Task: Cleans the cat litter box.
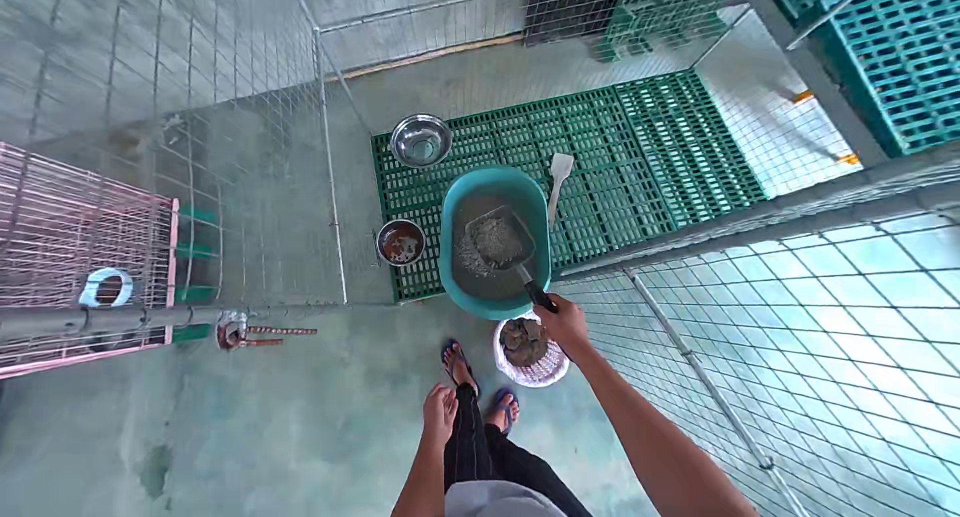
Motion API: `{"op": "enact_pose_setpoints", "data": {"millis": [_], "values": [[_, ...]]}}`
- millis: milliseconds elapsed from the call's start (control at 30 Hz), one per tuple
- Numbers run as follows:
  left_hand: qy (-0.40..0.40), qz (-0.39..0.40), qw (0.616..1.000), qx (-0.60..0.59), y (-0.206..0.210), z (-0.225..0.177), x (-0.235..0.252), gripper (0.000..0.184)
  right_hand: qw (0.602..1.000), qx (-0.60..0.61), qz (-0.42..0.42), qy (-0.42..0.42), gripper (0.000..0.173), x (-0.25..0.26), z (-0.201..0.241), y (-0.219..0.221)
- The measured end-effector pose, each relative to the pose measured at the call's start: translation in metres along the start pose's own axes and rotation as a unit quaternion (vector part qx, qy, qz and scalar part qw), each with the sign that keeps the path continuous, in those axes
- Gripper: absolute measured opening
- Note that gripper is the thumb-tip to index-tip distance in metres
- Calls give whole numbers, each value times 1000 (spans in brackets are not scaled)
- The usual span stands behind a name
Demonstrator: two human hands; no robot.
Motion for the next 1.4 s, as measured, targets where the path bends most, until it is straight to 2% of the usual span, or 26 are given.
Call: {"op": "enact_pose_setpoints", "data": {"millis": [367,700,833,967,1200,1400], "values": [[12,25,999,20,7,8,-15,44,999,-43,13,9,37,-10,-31,13],[-2,4,997,76,-27,47,-24,42,998,-40,38,37,39,-3,-52,13],[-13,-7,993,115,-40,62,-26,42,999,-31,28,23,36,-20,-64,1],[-5,1,986,165,-42,66,-24,43,999,-9,26,20,38,-48,-97,-14],[8,14,979,205,-23,55,-26,41,997,-12,27,71,37,-111,-174,-34],[10,27,979,201,6,51,-29,41,994,-34,22,98,35,-120,-222,-28]]}}
Point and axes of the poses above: each hand's wrist, its own x-axis towards the middle knuckle, its own y-axis out of the palm, z = x × y, the point moved 3 cm from there along x, towards the middle knuckle
